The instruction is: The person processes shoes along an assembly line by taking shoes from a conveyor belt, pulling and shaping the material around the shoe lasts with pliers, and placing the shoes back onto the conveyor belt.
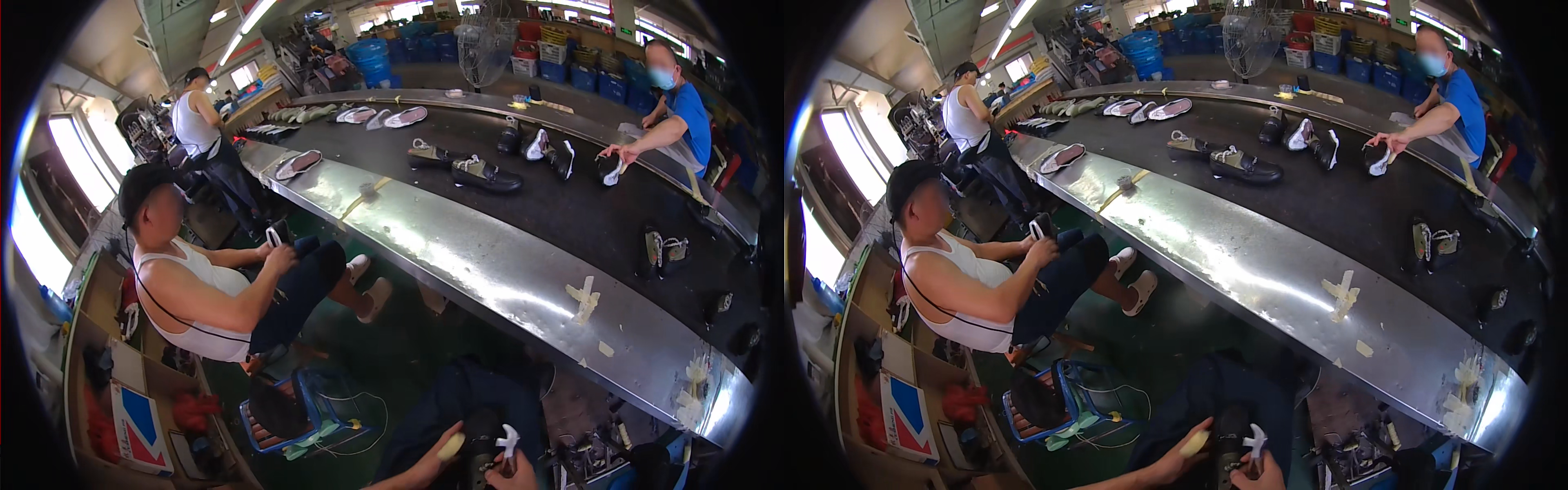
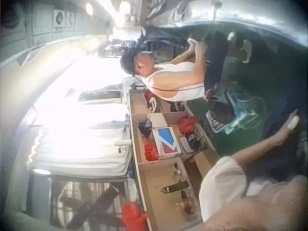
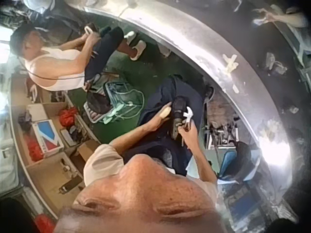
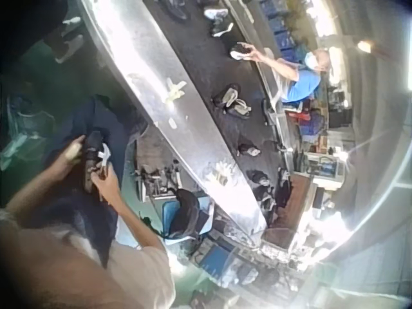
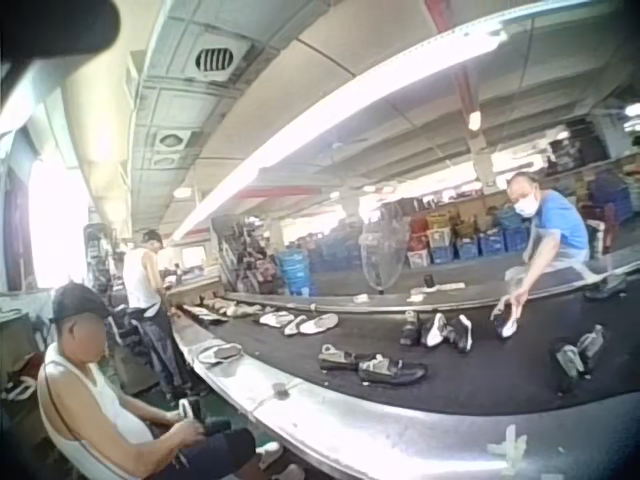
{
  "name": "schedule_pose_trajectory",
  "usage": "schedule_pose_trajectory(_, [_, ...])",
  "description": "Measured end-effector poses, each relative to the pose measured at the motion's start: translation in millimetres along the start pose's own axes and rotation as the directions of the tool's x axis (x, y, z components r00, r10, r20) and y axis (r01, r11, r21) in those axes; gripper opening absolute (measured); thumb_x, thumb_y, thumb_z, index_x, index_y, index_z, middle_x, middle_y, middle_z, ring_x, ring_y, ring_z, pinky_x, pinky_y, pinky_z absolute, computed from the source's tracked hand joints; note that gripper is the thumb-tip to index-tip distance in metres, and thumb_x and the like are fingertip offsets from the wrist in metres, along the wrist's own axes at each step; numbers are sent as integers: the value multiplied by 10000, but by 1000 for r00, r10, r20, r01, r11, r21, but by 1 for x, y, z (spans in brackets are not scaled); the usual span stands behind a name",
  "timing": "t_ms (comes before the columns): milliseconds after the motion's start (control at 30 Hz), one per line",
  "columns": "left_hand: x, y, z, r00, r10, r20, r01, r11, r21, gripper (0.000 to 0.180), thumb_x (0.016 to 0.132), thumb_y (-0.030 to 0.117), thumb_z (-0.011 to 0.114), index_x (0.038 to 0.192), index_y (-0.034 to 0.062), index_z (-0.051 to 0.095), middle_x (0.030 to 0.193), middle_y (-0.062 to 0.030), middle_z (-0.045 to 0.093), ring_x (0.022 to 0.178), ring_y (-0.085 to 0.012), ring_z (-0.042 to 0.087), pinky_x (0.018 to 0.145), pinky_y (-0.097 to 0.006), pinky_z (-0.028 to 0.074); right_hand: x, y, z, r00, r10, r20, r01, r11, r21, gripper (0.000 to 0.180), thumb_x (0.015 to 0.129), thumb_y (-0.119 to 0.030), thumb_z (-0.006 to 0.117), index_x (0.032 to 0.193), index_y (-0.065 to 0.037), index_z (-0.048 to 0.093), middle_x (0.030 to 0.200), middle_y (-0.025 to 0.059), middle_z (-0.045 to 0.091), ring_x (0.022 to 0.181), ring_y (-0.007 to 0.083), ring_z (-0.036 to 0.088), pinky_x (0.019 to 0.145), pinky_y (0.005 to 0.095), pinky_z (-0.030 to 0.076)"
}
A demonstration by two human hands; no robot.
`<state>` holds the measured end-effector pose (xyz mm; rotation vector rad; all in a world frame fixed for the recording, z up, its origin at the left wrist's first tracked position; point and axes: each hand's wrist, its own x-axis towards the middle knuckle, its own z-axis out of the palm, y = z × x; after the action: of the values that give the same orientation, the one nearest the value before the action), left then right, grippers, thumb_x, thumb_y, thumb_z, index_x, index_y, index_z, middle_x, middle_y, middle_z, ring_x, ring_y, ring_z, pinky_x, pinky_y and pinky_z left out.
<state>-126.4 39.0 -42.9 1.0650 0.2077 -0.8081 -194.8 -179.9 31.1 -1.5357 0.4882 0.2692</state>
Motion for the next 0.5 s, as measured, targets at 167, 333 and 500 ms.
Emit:
schedule_pose_trajectory(167, [63,-8,16,974,-156,-166,204,921,332,729,1093,236,562,1688,-44,248,1477,-225,591,1343,-265,611,1136,-379,492,-35,-19,11,986,-139,91,166,840,-516,360,944,-275,817,1173,-70,631,891,132,726,775,286,722,719,417,552])
schedule_pose_trajectory(333, [62,-29,11,994,61,-96,-9,884,467,634,1067,227,657,1587,-23,393,1372,-186,653,1217,-242,668,1049,-366,545,-55,-12,7,950,-306,68,271,692,-669,371,967,-323,779,1193,-75,619,908,163,727,787,325,727,733,457,553])
schedule_pose_trajectory(500, [42,-50,18,994,95,-58,-69,936,345,610,1022,158,663,1574,18,443,1482,-232,609,1392,-300,596,1166,-386,470,-64,-19,-5,973,91,212,-101,994,40,261,994,-229,779,1141,-82,621,848,51,670,655,191,614,632,352,501])
